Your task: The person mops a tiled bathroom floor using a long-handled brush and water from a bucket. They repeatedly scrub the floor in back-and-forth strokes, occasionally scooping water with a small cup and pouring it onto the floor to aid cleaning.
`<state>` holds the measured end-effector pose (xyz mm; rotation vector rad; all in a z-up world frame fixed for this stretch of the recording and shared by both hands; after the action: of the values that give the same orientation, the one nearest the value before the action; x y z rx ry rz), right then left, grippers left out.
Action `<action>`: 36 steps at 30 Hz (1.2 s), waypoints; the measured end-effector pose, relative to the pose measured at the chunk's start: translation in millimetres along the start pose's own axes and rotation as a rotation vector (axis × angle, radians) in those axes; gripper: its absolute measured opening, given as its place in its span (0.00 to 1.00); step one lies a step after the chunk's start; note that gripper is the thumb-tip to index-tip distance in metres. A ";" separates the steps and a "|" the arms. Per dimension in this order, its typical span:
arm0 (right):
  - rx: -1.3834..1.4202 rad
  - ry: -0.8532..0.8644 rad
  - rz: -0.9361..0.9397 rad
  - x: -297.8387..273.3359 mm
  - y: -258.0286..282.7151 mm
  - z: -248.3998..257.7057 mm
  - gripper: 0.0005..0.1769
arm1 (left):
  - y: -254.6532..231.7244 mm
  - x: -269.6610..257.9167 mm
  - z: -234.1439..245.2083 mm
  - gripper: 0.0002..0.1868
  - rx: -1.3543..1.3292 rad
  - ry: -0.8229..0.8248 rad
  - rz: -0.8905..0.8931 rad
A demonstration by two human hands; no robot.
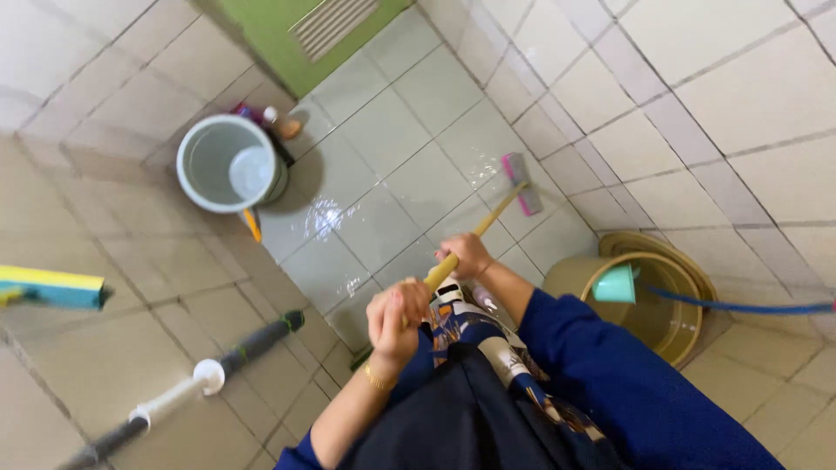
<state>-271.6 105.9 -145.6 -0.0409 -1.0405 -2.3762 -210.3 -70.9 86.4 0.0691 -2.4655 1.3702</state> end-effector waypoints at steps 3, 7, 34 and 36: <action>0.176 -0.099 -0.027 7.3 67.9 29.0 0.10 | -72.2 33.0 -38.3 0.18 0.188 0.215 0.057; 0.166 -0.239 -0.062 -4.4 119.8 44.5 0.17 | -94.8 38.0 -52.0 0.18 0.216 0.393 0.038; 0.183 -0.294 -0.168 -42.1 47.8 37.6 0.08 | -1.0 34.3 -37.9 0.18 -0.064 0.186 0.140; 0.042 -0.293 -0.206 -44.0 27.8 21.7 0.13 | 16.6 29.3 -19.5 0.20 -0.075 0.122 0.165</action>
<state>-224.5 125.8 -122.1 -0.2867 -1.2840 -2.5867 -236.4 -42.4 91.1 -0.2323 -2.4621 1.3024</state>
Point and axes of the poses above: each hand's wrist, its own x-axis towards the middle knuckle, its own z-axis out of the back of the hand, y = z × x, the point moved 1 cm from there along x, towards the middle knuckle, and after that the axes turned 7 degrees about y, right-handed, at the moved point
